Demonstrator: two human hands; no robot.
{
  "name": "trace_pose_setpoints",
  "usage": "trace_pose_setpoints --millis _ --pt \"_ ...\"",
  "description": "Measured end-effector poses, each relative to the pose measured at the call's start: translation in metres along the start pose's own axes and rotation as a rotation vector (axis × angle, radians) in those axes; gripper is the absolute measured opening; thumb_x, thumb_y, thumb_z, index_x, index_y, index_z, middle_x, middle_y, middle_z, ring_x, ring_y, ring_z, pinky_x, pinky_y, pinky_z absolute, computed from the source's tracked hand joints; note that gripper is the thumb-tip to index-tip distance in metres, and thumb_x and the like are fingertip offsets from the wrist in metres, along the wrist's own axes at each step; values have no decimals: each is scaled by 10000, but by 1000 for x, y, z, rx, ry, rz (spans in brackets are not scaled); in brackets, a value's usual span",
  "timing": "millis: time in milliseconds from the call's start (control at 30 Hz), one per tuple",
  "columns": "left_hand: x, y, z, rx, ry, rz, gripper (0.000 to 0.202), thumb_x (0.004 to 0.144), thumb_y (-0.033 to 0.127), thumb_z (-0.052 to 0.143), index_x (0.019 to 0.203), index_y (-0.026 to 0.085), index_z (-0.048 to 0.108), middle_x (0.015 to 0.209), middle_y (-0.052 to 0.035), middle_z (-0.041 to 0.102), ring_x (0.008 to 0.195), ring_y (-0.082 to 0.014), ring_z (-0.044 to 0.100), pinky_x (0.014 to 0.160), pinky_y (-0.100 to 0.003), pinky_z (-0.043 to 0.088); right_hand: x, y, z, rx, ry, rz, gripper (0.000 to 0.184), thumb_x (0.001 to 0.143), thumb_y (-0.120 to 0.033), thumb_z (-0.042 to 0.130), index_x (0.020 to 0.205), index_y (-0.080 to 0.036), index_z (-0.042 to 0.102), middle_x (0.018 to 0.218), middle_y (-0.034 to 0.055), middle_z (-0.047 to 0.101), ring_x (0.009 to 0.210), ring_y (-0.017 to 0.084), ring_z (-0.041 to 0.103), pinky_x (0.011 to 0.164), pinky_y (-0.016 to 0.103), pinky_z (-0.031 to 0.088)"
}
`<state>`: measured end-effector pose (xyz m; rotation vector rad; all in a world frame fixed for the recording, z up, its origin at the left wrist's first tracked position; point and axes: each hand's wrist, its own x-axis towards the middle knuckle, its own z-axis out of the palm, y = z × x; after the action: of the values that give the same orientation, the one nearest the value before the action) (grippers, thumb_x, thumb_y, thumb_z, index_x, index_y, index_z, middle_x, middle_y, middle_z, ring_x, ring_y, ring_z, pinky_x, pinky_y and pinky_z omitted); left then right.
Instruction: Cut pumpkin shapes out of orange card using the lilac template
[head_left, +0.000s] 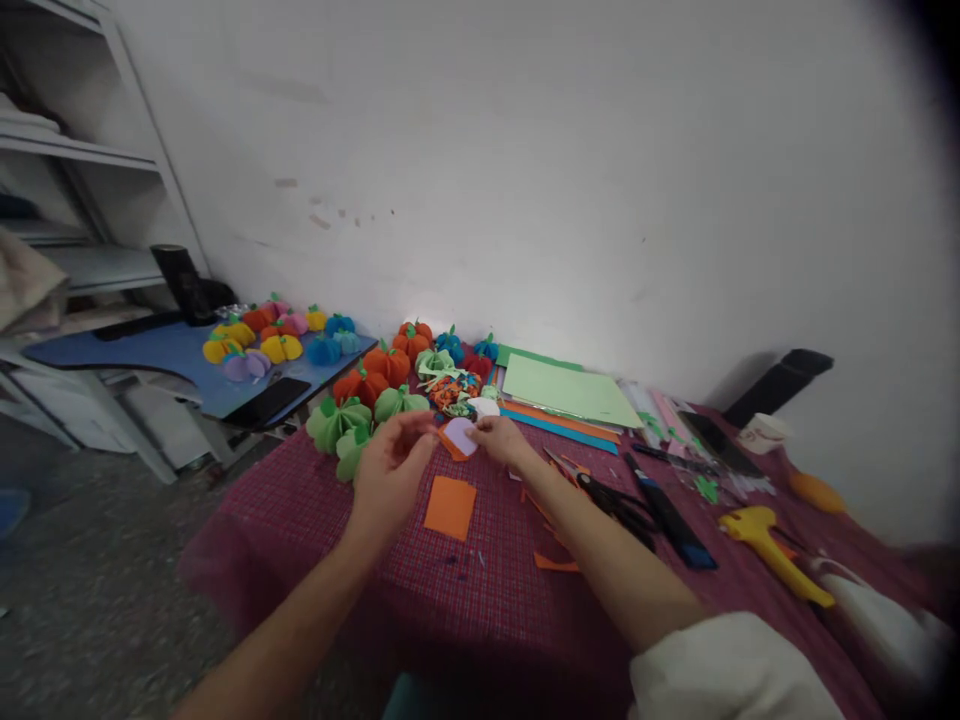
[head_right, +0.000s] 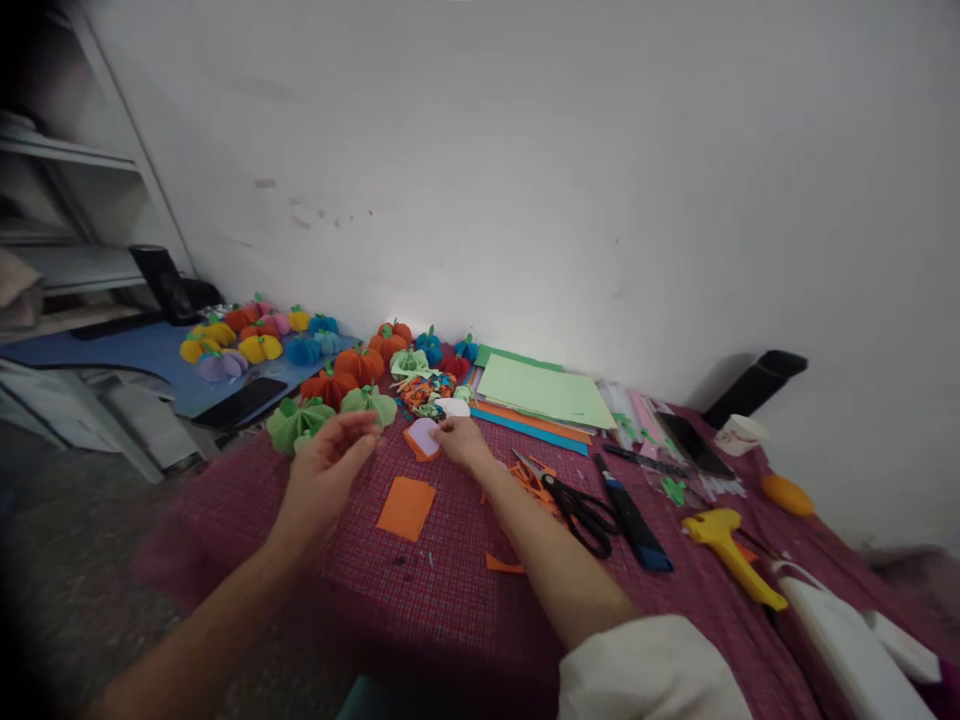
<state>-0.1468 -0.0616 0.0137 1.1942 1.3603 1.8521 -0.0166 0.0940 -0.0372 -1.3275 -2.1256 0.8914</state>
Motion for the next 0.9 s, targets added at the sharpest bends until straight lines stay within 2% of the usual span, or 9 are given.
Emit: trace_pose_setpoints --millis 133,233,333,367,433,500,600,800,900 --pt "-26 -32 -23 288 -40 -13 237 770 310 501 948 178 583 882 -40 623 799 -155 574 723 -281 443 8 -6 11 -184 36 20 165 730 -295 585 753 -149 657 727 48 638 693 159 562 608 238 389" --pt "-42 -47 -25 644 -143 67 230 786 287 468 958 197 591 942 -50 628 885 -186 558 790 -338 410 -1 -10 10 -292 48 -3 240 708 -276 609 903 -140 635 914 108 628 859 220 559 713 279 395" --pt "-52 -53 -20 966 -197 128 282 784 296 476 1035 213 574 991 -58 620 951 -227 522 829 -405 357 -20 -15 8 -355 35 -81 369 758 -277 558 1101 -141 544 1115 145 545 985 238 511 798 312 372" --pt "-54 -54 -17 1044 -199 140 308 781 315 483 1057 210 568 1003 -67 614 966 -239 509 833 -415 345 -28 -17 8 -363 2 -123 353 779 -286 534 1108 -156 542 1114 129 547 989 225 510 811 306 368" --pt "-57 -55 -14 1153 -197 155 337 775 356 493 1063 199 573 1027 -90 597 989 -254 482 837 -420 329 -44 -20 9 -365 -115 -203 274 760 -319 564 994 -184 610 968 73 611 872 185 558 765 270 391" --pt "-58 -55 -12 1215 -198 160 345 772 383 496 1048 194 585 1048 -103 579 1004 -261 461 840 -415 317 -57 -22 11 -363 -199 -259 296 725 -317 606 990 -186 621 949 61 615 837 165 567 741 247 401" --pt "-58 -56 -11 1249 -199 156 331 768 395 504 1028 210 592 1049 -92 568 1007 -259 447 840 -407 305 -67 -21 13 -355 -247 -297 360 707 -268 619 1053 -170 606 1007 79 601 867 170 559 753 252 402" --pt "-57 -56 -10 1206 -202 103 261 742 377 544 948 230 605 989 -61 577 969 -238 458 817 -388 300 -68 -15 15 -307 -251 -298 348 702 -239 621 1036 -143 617 926 79 613 800 168 567 716 260 421" --pt "-55 -55 -8 1159 -206 57 217 725 352 564 901 230 602 941 -45 590 951 -229 466 804 -376 299 -68 -11 15 -276 -243 -313 382 701 -234 627 1072 -146 596 962 78 599 826 164 564 737 257 426"
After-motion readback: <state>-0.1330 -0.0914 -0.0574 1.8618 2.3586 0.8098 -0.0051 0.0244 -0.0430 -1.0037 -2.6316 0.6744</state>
